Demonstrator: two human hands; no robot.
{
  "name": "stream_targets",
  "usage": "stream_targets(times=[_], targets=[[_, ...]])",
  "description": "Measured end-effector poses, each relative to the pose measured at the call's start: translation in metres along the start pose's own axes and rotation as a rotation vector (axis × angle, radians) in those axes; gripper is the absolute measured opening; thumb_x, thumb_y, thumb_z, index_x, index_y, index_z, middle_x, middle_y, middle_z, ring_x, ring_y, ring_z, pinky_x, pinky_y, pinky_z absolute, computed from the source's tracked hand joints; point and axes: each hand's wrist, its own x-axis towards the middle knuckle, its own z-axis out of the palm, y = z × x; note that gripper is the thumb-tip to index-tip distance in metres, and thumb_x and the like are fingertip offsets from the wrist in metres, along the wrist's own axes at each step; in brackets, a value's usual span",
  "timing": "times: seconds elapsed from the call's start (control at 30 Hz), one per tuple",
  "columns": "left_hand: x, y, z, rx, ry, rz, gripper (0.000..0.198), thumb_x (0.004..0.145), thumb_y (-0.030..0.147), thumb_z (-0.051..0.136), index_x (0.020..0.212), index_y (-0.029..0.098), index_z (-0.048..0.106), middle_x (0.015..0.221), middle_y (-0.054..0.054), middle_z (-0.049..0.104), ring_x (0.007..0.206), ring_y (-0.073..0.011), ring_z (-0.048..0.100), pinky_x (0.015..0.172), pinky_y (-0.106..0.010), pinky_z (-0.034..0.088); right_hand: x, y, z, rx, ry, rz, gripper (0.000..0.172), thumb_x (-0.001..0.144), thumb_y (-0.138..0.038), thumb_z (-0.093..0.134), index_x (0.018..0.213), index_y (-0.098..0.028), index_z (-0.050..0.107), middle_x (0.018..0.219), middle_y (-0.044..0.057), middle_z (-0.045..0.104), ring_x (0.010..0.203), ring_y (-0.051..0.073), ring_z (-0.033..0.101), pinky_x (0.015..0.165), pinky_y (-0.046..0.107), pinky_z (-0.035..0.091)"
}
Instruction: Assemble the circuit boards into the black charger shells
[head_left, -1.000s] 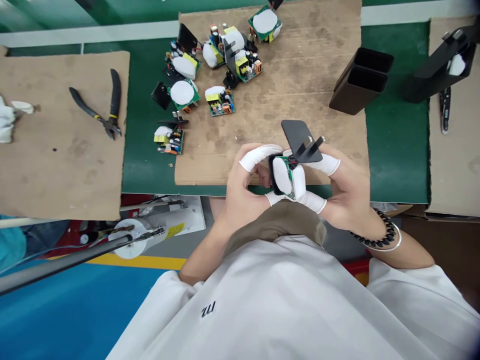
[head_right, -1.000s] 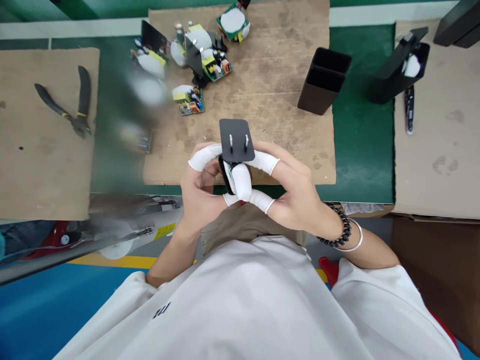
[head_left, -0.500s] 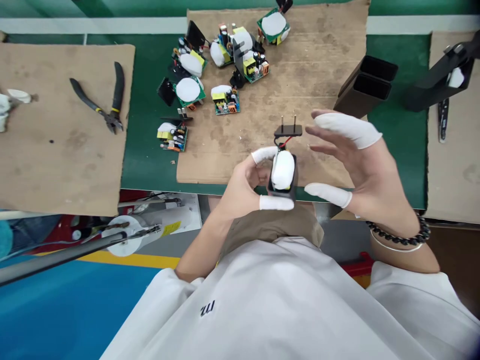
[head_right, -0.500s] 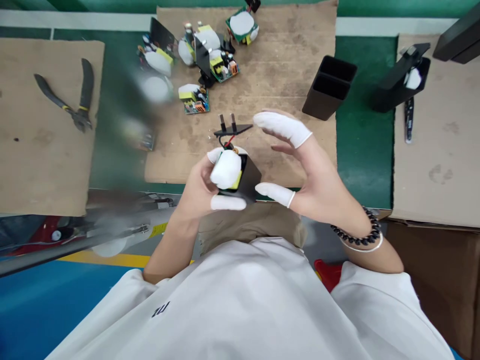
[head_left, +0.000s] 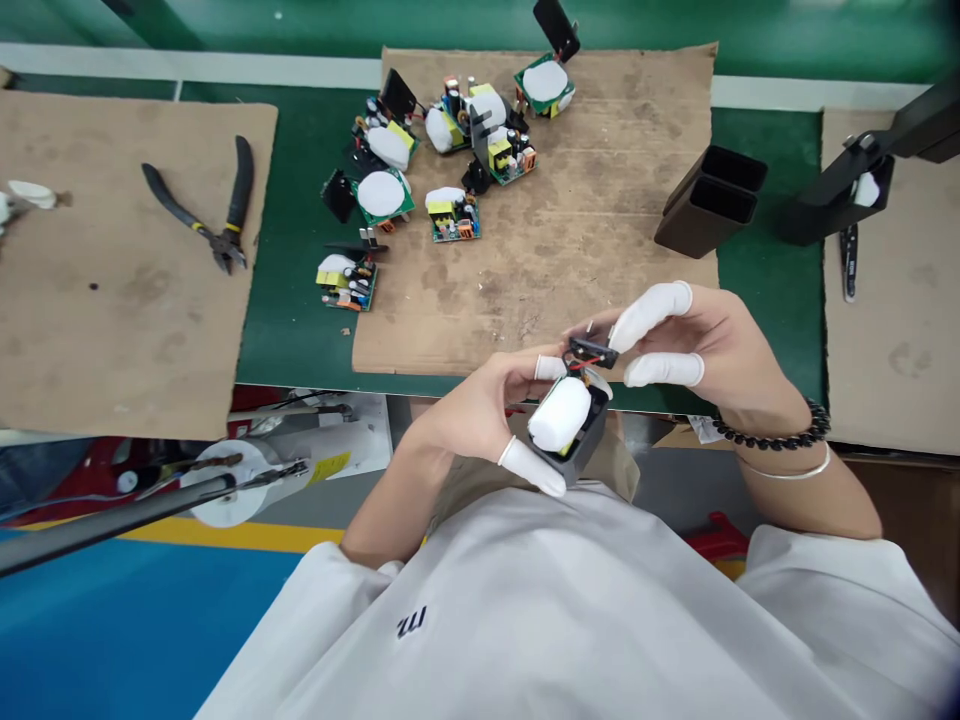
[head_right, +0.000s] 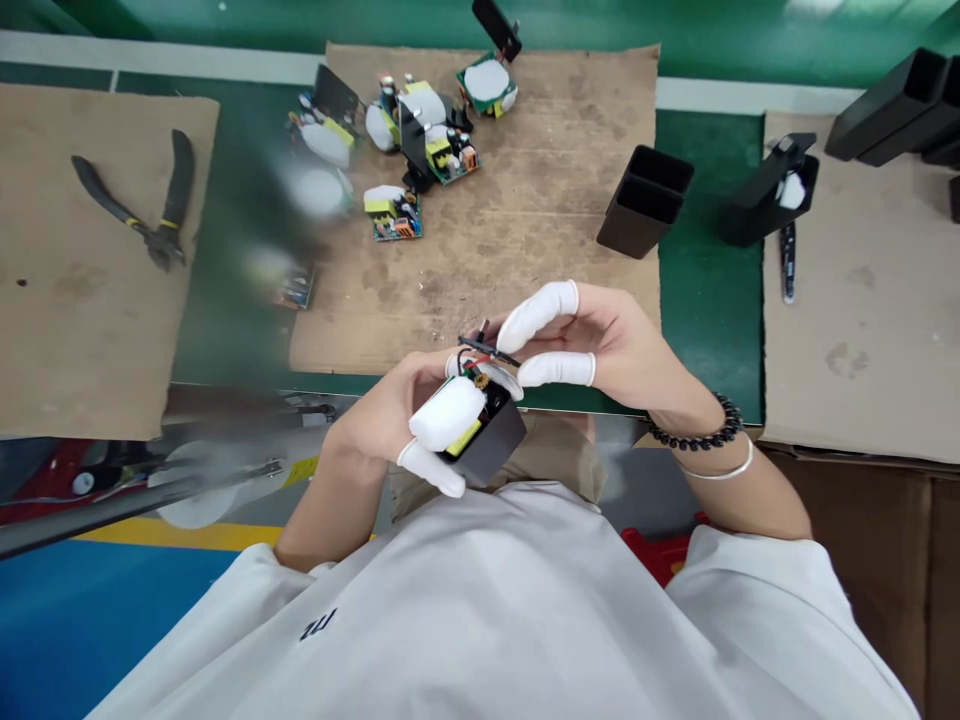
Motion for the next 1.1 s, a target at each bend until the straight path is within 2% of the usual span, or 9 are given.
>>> stream_targets(times=[0.13,0.33,0.47,0.6,0.73,0.9,0.97,1.03,1.1], targets=[[-0.005,0.006,0.002,0.089,0.036,0.019,0.055,0.051,0.04,0.103,0.095,0.018,0.079,0.1,-0.007,0.071,0.088,-0.0239,0.071,0.083,-0.038,0.062,-0.01,-0.006,0.002,-0.082,0.023,-0.042,0.019,0.079,-0.027,0.09,0.095,-0.03,0.08,0.1,-0.001,0.083,0.094,0.022,0.081,0.085,0.037,0.069],[-0.001,-0.005,0.025,0.574,0.606,0.113,0.058,0.064,0.016,0.091,0.119,0.021,0.073,0.091,0.002,0.053,0.066,-0.0083,0.052,0.061,-0.024,0.051,-0.022,-0.024,0.021,-0.632,0.226,-0.223,0.019,0.088,-0.017,0.081,0.102,-0.03,0.083,0.112,0.002,0.083,0.101,0.024,0.08,0.092,0.04,0.068],[0.016,-0.022,0.033,0.758,0.786,0.225,0.053,0.069,0.016,0.084,0.12,0.019,0.07,0.092,0.002,0.051,0.062,-0.0058,0.048,0.056,-0.022,0.047,-0.023,-0.018,0.039,-1.004,0.357,-0.331,0.02,0.09,-0.016,0.077,0.105,-0.03,0.082,0.114,0.004,0.083,0.101,0.027,0.08,0.086,0.043,0.068],[0.026,-0.038,0.034,0.853,0.891,0.236,0.048,0.074,0.017,0.077,0.121,0.019,0.067,0.092,0.002,0.048,0.059,-0.006,0.045,0.052,-0.022,0.044,-0.016,0.007,0.056,-1.175,0.488,-0.437,0.015,0.094,-0.014,0.071,0.102,-0.025,0.078,0.107,0.008,0.083,0.095,0.027,0.079,0.079,0.042,0.067],[0.024,-0.051,0.035,0.911,0.99,0.251,0.039,0.09,0.026,0.068,0.128,0.02,0.061,0.098,-0.002,0.051,0.068,-0.0098,0.052,0.058,-0.023,0.048,-0.011,0.034,0.067,-1.1,0.499,-0.427,0.019,0.095,-0.018,0.069,0.113,-0.02,0.072,0.118,0.014,0.08,0.105,0.029,0.077,0.086,0.045,0.066],[0.002,-0.044,0.021,0.989,0.824,0.225,0.055,0.088,0.03,0.075,0.139,0.022,0.058,0.099,-0.001,0.054,0.079,-0.0133,0.057,0.076,-0.028,0.056,-0.017,0.041,0.056,-0.914,0.549,-0.439,0.032,0.091,-0.018,0.074,0.121,-0.027,0.071,0.117,0.009,0.079,0.106,0.028,0.077,0.091,0.044,0.066],[-0.01,-0.039,0.01,1.032,0.841,0.208,0.057,0.086,0.029,0.079,0.14,0.022,0.06,0.099,-0.002,0.056,0.083,-0.0149,0.058,0.081,-0.03,0.056,-0.022,0.037,0.049,-0.874,0.616,-0.5,0.041,0.087,-0.017,0.079,0.124,-0.031,0.07,0.122,0.007,0.078,0.112,0.031,0.075,0.096,0.049,0.064],[-0.021,-0.038,-0.001,1.061,0.926,0.179,0.053,0.087,0.028,0.078,0.137,0.021,0.062,0.103,-0.003,0.059,0.082,-0.015,0.057,0.081,-0.032,0.056,-0.024,0.035,0.046,-0.947,0.617,-0.547,0.041,0.086,-0.016,0.079,0.123,-0.031,0.069,0.117,0.008,0.077,0.105,0.031,0.076,0.087,0.047,0.065],[-0.027,-0.04,-0.009,1.079,0.994,0.164,0.045,0.089,0.027,0.074,0.133,0.021,0.065,0.105,-0.005,0.061,0.081,-0.015,0.057,0.081,-0.033,0.056,-0.024,0.033,0.045,-1.082,0.521,-0.529,0.035,0.088,-0.016,0.076,0.12,-0.03,0.07,0.104,0.008,0.078,0.089,0.027,0.076,0.074,0.041,0.065]])
